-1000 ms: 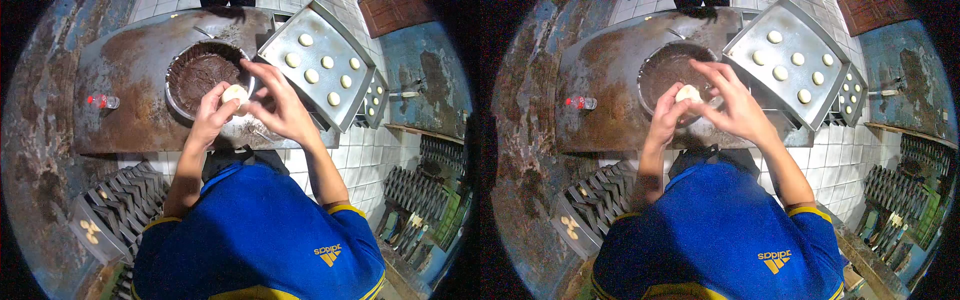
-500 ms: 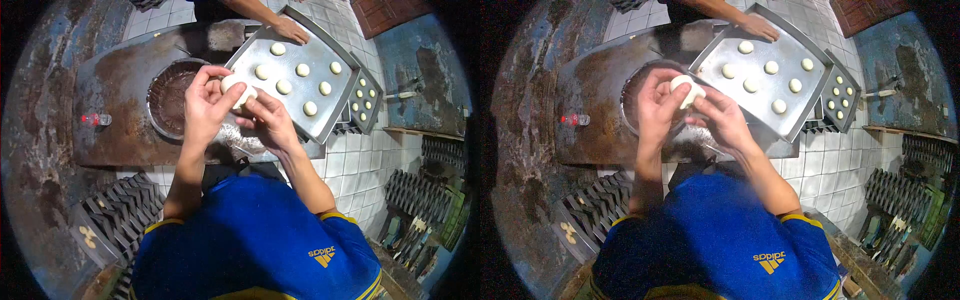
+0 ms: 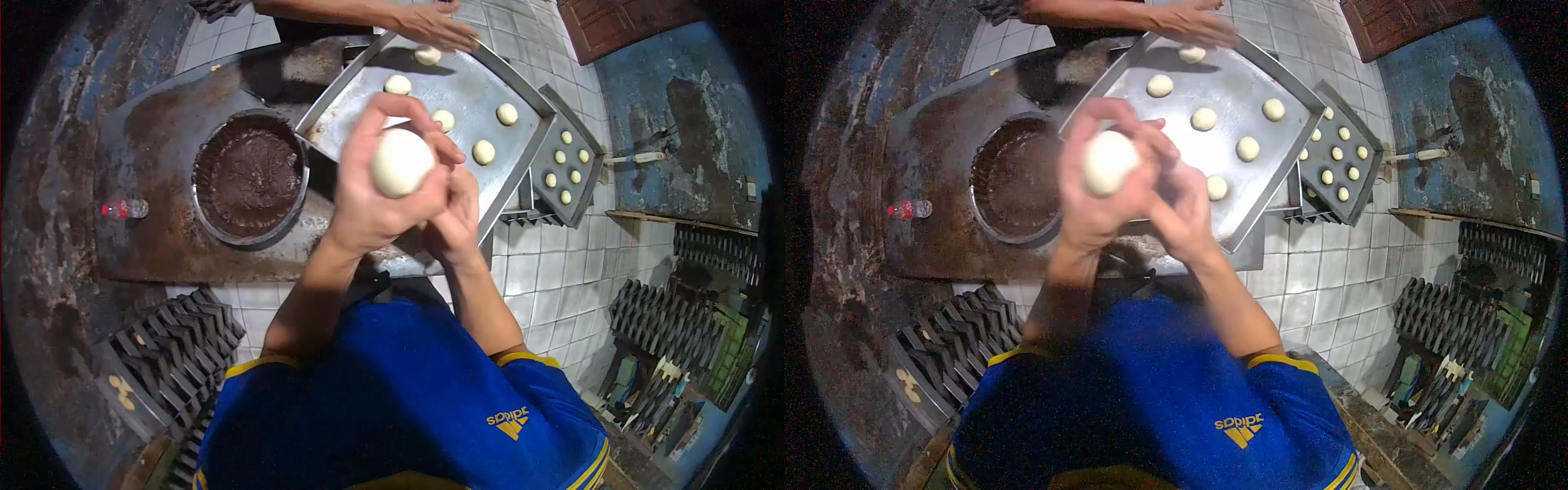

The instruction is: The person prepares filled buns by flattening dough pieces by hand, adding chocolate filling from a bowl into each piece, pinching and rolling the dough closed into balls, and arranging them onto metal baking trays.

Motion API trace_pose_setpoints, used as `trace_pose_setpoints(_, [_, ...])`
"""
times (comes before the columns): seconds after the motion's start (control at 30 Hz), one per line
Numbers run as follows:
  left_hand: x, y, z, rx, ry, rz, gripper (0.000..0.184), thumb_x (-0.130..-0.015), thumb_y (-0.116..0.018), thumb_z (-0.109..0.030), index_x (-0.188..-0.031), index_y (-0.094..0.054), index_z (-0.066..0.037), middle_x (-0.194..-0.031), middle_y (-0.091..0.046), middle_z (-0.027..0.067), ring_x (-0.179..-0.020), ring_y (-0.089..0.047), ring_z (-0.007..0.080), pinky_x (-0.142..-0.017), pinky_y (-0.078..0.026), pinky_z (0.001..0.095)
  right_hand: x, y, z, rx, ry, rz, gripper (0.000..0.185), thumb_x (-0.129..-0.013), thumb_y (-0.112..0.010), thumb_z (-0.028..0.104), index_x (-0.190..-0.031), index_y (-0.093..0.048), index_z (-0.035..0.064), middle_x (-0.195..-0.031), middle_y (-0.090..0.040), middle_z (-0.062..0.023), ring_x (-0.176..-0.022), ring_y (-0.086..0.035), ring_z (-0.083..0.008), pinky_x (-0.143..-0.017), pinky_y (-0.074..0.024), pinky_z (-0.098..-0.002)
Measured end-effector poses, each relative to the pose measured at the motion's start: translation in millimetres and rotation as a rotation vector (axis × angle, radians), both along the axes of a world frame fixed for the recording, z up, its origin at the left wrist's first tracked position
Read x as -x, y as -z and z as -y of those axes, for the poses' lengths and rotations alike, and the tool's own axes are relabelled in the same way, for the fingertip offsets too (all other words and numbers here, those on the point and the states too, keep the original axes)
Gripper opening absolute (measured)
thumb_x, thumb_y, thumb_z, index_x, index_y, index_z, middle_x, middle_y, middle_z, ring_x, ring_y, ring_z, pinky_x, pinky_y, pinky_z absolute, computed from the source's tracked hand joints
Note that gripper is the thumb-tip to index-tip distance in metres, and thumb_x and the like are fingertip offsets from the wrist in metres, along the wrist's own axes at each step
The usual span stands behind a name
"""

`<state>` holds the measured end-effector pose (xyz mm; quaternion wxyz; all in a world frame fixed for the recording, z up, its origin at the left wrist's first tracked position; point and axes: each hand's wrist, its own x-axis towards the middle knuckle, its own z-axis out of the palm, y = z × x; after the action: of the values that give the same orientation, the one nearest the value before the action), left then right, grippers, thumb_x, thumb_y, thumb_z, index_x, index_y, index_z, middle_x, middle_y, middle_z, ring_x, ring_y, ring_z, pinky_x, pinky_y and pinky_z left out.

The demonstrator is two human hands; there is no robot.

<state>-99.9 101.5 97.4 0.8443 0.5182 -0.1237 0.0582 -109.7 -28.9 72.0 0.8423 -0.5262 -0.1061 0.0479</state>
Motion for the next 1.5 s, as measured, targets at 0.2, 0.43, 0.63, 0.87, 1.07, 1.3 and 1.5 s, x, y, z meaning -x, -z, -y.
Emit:
trace_pose_setpoints(0.2, [-8.8,9.2,47.0,-0.092,0.04,0.195,0.064,-0.08,-0.074,-0.002,-0.131,-0.036,-0.006,-0.093,-0.068,0.0066,-0.098,-0.071,0.0169,-0.115,-0.039,0.0458,-3.9,27.9,30.6,-0.479,0.012,-0.049,0.043,-0.091,-0.081,0.021,-0.12,-0.066,-0.0084,-0.121,-0.07,-0.0103,-0.113,-0.065,-0.017,-0.101,-0.0517,-0.0336])
trace_pose_setpoints(0.43, [-51.6,69.4,31.8,-0.54,-0.224,0.028,0.055,-0.082,-0.076,0.002,-0.126,-0.044,-0.008,-0.096,-0.061,0.0027,-0.079,-0.063,0.0097,-0.074,-0.054,0.0265,-65.2,-5.6,107.8,0.684,-0.39,-0.066,0.04,-0.087,-0.084,0.011,-0.123,-0.072,-0.0006,-0.123,-0.073,-0.0114,-0.109,-0.07,-0.0182,-0.092,-0.0573,-0.0334])
trace_pose_setpoints(0.63, [-96.2,98.9,63.3,-0.7,-0.051,0.01,0.056,-0.08,-0.081,-0.012,-0.123,-0.046,-0.005,-0.107,-0.072,0.0187,-0.098,-0.076,0.0311,-0.08,-0.058,0.0367,-118.8,-0.1,108.1,0.882,-0.202,0.294,0.044,-0.078,-0.09,0.015,-0.118,-0.076,0.0033,-0.116,-0.074,-0.0098,-0.104,-0.072,-0.0202,-0.088,-0.0589,-0.0315])
trace_pose_setpoints(0.87, [-118.8,110.1,46.7,-0.809,-0.095,-0.08,0.102,-0.076,-0.088,-0.02,-0.156,-0.025,-0.015,-0.133,-0.064,0.0249,-0.095,-0.074,0.0435,-0.087,-0.059,0.0462,-234.3,87.9,146.9,0.963,-0.083,0.22,0.04,-0.08,-0.086,0.018,-0.117,-0.078,0.0067,-0.113,-0.075,-0.009,-0.101,-0.073,-0.0206,-0.092,-0.0578,-0.0361])
trace_pose_setpoints(1.07, [-58.6,158.5,11.9,-0.76,-0.175,-0.146,0.096,-0.083,-0.084,-0.013,-0.158,-0.024,-0.009,-0.147,-0.054,0.0211,-0.094,-0.073,0.0291,-0.085,-0.058,0.0381,-324.3,212.8,159.7,1.553,-0.074,0.584,0.052,-0.093,-0.067,0.029,-0.135,-0.063,-0.0015,-0.151,-0.052,-0.0245,-0.126,-0.06,-0.0395,-0.108,-0.049,-0.0479])
trace_pose_setpoints(1.3, [30.9,177.0,-37.6,-0.532,-0.495,-0.491,0.083,-0.085,-0.076,0.008,-0.153,-0.03,-0.006,-0.121,-0.064,0.0131,-0.069,-0.057,0.0053,-0.063,-0.045,0.017,-352.4,239.7,156.0,1.563,-0.2,0.475,0.091,-0.105,-0.039,0.066,-0.158,-0.033,-0.0078,-0.164,-0.032,-0.0258,-0.156,-0.026,-0.0377,-0.128,-0.0203,-0.0484])
trace_pose_setpoints(1.5, [54.1,222.1,-73.3,-0.396,-0.605,-0.48,0.06,-0.094,-0.067,0.007,-0.146,-0.038,-0.005,-0.103,-0.066,0.0078,-0.071,-0.05,0.002,-0.062,-0.038,0.0165,-323.5,113.1,191.1,0.218,-0.15,-0.137,0.08,-0.11,-0.03,0.064,-0.158,-0.041,0.0005,-0.162,-0.045,-0.0163,-0.151,-0.04,-0.0254,-0.125,-0.0291,-0.0391])
